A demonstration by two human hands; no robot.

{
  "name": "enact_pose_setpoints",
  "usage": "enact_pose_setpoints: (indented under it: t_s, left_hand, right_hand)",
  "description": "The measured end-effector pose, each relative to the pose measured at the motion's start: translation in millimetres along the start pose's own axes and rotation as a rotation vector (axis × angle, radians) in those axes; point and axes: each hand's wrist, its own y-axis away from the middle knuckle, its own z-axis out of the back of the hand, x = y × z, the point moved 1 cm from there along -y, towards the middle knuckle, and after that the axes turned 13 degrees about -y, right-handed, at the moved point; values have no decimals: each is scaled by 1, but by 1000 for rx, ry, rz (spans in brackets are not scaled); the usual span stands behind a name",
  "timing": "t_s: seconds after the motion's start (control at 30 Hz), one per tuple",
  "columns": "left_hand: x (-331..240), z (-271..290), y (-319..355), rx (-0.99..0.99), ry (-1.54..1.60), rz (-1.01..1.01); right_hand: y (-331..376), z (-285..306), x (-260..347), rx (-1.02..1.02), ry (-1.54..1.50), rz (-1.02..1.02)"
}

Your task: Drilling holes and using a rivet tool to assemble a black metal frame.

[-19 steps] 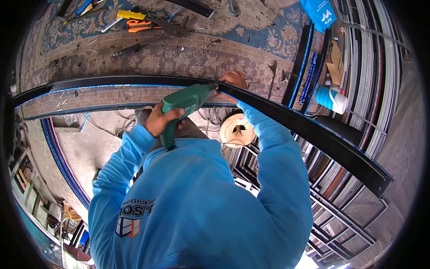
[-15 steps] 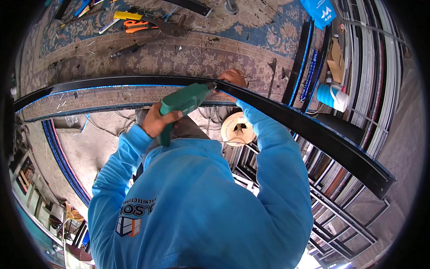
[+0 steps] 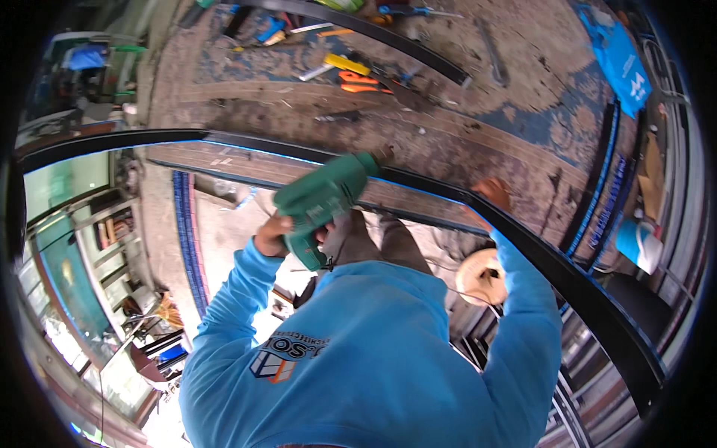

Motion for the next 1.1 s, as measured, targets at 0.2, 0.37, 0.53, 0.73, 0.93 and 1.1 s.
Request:
enact_pose_setpoints:
  t_s: [0.2, 0.37, 0.53, 0.73, 0.93, 1.1]
  left_hand:
    - [-96, 81, -19, -536, -513, -303]
    - [-118, 165, -119, -1000, -1603, -250]
    - [-96, 196, -156, -1274, -1761, 209]
    - [-80, 78, -241, -487, -1486, -792]
    - [-31, -56, -356, 42, -1829, -524]
    - [-2, -80, -392, 34, -2138, -409]
  right_hand:
    - [7, 3, -1, -81, -114, -43]
    - [15, 3, 0, -115, -59, -32]
    - [18, -3, -4, -94, -105, -128]
    - [20, -4, -5, -78, -70, -134]
    - [19, -2, -1, -143, -79, -91]
    - [23, -1, 0, -185, -48, -51]
